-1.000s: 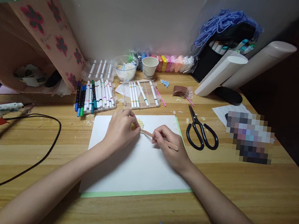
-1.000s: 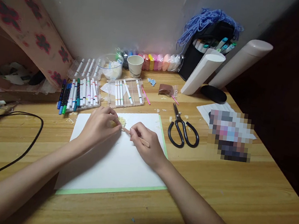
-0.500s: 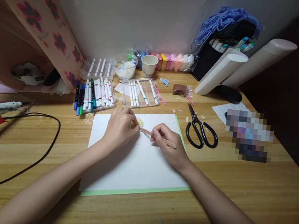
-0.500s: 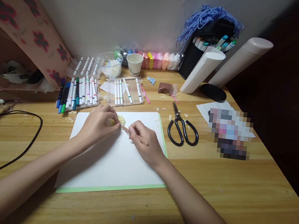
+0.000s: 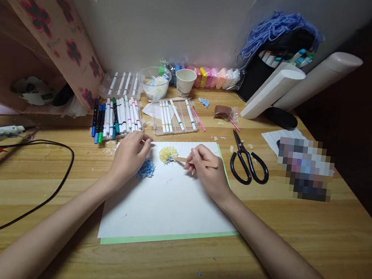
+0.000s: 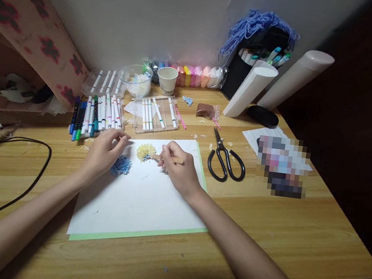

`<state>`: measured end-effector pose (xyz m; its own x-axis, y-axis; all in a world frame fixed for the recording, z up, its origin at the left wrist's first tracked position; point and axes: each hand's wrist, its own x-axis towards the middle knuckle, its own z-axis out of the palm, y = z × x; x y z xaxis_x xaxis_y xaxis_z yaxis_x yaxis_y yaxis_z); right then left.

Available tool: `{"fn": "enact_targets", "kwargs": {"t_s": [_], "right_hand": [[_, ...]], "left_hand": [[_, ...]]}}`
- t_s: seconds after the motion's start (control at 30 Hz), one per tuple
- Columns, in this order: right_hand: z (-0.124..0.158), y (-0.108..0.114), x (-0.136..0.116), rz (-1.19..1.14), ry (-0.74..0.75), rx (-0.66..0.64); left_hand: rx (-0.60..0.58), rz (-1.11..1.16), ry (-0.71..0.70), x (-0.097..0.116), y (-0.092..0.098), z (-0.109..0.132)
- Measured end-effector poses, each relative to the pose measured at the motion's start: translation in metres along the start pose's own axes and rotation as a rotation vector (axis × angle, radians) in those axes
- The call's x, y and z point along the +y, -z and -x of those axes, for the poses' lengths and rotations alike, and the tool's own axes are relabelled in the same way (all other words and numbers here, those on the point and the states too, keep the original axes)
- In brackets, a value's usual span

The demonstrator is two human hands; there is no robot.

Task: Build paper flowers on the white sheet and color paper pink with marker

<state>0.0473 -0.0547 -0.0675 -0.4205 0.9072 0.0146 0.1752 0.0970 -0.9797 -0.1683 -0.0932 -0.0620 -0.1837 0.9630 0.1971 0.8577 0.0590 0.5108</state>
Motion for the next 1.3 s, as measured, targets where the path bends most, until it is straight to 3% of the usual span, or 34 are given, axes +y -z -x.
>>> {"fn": "enact_targets", "kwargs": {"t_s": [0.13, 0.3, 0.4, 0.6, 0.73, 1.3], "right_hand": [[-0.022, -0.006, -0.017, 0.119, 0.034, -0.028], [-0.047, -0.019, -0.035, 0.47, 0.198, -0.057], [-0.052, -0.022, -0.038, 0.576, 0.212, -0.078], [-0.039, -0.01, -0.026, 0.365, 0.167, -0.12], [-0.027, -0.003, -0.018, 0.227, 0.16, -0.046], [-0.028, -0.009, -0.015, 0.431, 0.302, -0.082]], "left_hand": [[0.016, 0.089, 0.06, -0.014, -0.007, 0.006], [0.026, 0.131, 0.064, -0.015, -0.01, 0.009], [0.019, 0.147, 0.059, -0.015, -0.009, 0.01], [0.007, 0.158, 0.051, -0.015, -0.008, 0.011], [0.01, 0.156, 0.051, -0.016, -0.008, 0.011], [0.013, 0.157, 0.063, -0.016, -0.01, 0.011]]}}
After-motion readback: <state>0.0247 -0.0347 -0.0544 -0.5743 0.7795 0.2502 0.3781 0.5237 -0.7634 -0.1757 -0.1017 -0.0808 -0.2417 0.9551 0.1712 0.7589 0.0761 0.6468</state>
